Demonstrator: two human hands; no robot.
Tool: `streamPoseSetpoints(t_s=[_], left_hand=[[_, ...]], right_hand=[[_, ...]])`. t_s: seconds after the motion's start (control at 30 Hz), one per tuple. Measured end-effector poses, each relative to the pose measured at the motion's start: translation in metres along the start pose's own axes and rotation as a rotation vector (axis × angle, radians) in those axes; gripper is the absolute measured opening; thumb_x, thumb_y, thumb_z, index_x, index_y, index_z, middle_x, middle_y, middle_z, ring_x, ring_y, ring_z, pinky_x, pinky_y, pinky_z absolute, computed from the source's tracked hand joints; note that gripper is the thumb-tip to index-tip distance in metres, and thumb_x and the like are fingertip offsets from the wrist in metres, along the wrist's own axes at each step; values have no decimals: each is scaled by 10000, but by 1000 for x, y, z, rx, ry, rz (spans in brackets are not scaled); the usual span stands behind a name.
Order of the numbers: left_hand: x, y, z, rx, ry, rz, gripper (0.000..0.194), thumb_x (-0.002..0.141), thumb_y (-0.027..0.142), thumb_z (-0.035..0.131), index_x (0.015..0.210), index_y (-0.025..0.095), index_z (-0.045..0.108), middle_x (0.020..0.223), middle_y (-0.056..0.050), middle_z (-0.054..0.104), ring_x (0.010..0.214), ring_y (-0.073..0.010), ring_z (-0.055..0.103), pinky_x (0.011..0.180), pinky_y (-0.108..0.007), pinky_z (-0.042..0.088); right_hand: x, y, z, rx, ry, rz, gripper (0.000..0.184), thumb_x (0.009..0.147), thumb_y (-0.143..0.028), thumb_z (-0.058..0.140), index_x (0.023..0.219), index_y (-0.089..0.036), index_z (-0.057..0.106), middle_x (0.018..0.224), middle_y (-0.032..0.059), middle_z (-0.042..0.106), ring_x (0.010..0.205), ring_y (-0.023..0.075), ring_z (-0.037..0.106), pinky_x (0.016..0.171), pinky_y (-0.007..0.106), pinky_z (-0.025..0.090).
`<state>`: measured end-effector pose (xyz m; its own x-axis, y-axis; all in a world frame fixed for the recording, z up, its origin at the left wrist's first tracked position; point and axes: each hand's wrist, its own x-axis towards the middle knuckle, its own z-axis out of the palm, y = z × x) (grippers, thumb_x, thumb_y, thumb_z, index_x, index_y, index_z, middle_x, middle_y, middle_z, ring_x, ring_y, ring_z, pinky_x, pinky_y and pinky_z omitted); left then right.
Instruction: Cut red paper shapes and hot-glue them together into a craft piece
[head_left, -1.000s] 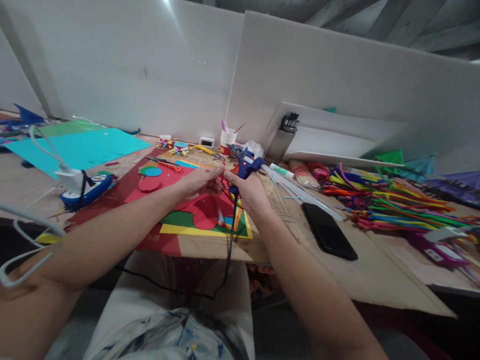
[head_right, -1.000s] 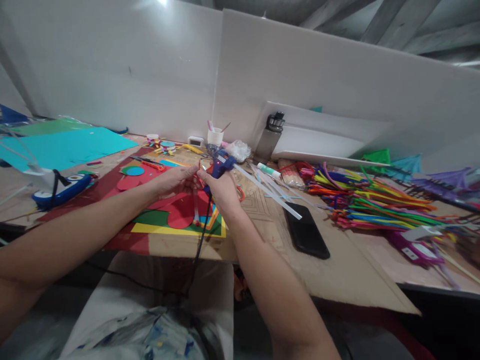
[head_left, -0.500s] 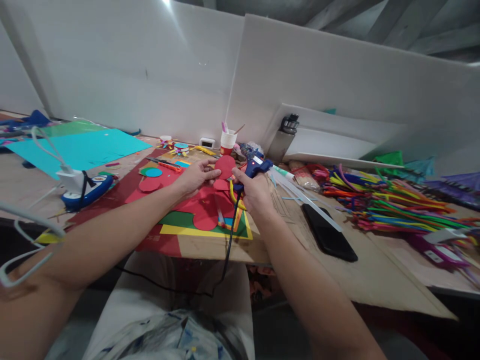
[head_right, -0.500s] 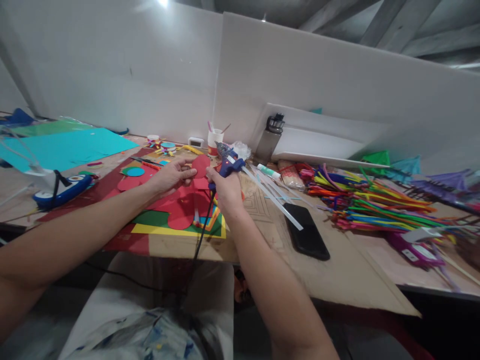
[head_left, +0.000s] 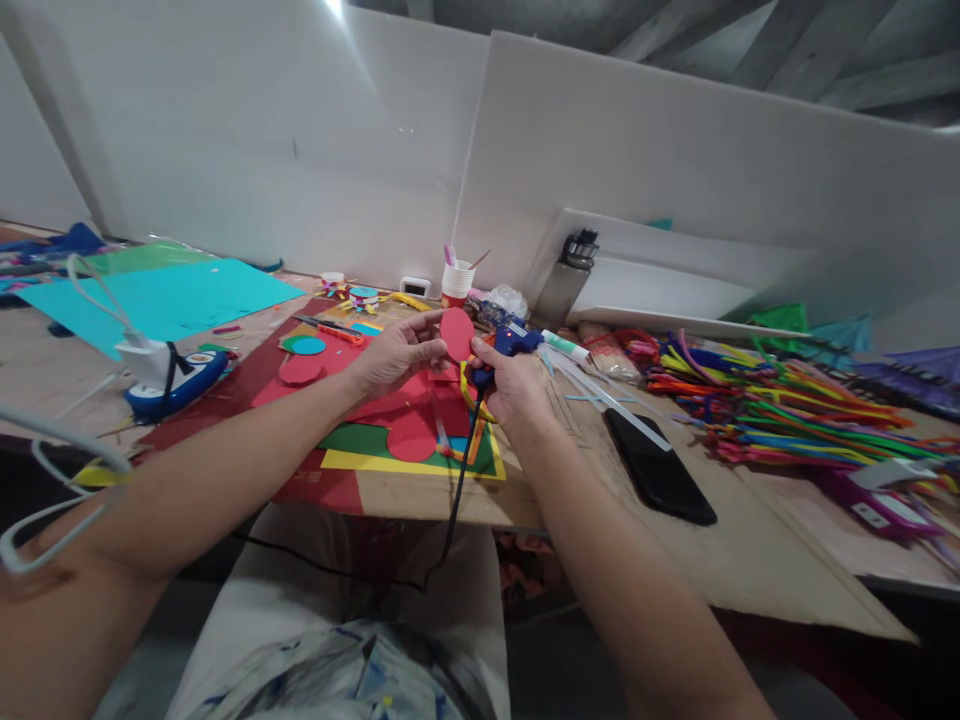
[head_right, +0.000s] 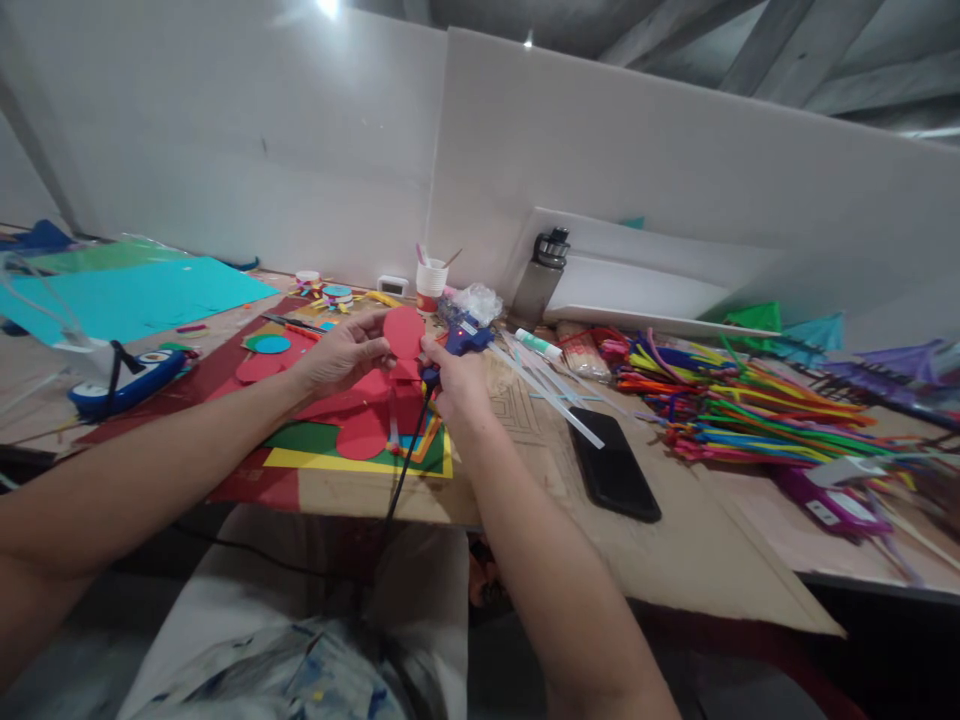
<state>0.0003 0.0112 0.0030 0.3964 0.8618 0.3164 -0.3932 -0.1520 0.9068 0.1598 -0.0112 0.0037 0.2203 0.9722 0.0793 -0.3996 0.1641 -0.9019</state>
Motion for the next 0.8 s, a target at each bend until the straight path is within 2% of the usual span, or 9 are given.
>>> streamPoseSetpoints(t_s=[0.1,0.23,0.4,0.47,0.63,0.73,0.8], left_hand=[[0,-1,1,17,-20,16,693,635,355,926,1258,174,682,1000,-69,716,740,-120,630,643,-236,500],[-1,0,0,95,-30,45,765,641,347,923,1346,244,643,1171,-74,683,811,-124,645,688,-234,532],[-1,1,-3,256,-100,119,779,621,347,935,1344,260,660,1366,-111,646,1113,-237,658,905,-310,557],[-1,1,-4,295,-126,144,787,633,378,927,1359,247,653,1387,-131,645,1161,-269,650,949,-345,547],[-4,7,-3,433,-88,173,762,749,469,834,1424,199,606,1308,-149,687,1036,-252,690,899,-367,564],[-5,12,-1,554,-1,171,745,793,491,784,1448,194,586,1296,-138,679,949,-221,693,857,-355,572],[-5,14,1,643,48,161,744,795,489,777,1450,195,585,1342,-140,651,981,-229,686,870,-360,570]], right_hand=[[-3,0,3,85,30,105,330,588,-181,914,600,-162,585,463,-62,544,445,65,469,448,191,417],[-5,2,4,148,-17,168,320,590,-170,915,619,-163,597,484,-58,561,458,76,495,468,203,457],[-3,8,2,206,-32,210,326,601,-176,912,591,-162,586,470,-56,556,444,78,501,483,210,489],[-3,9,3,205,-36,210,313,613,-183,906,610,-162,594,471,-59,559,438,79,502,476,210,490],[-4,4,6,154,59,141,244,675,-176,870,679,-154,627,520,-49,606,458,79,524,444,195,455],[-4,1,5,105,106,63,309,670,-261,896,666,-166,602,513,-51,598,461,82,519,449,208,444],[-4,0,4,107,72,3,364,626,-309,925,679,-175,591,512,-62,587,475,82,520,481,214,458]])
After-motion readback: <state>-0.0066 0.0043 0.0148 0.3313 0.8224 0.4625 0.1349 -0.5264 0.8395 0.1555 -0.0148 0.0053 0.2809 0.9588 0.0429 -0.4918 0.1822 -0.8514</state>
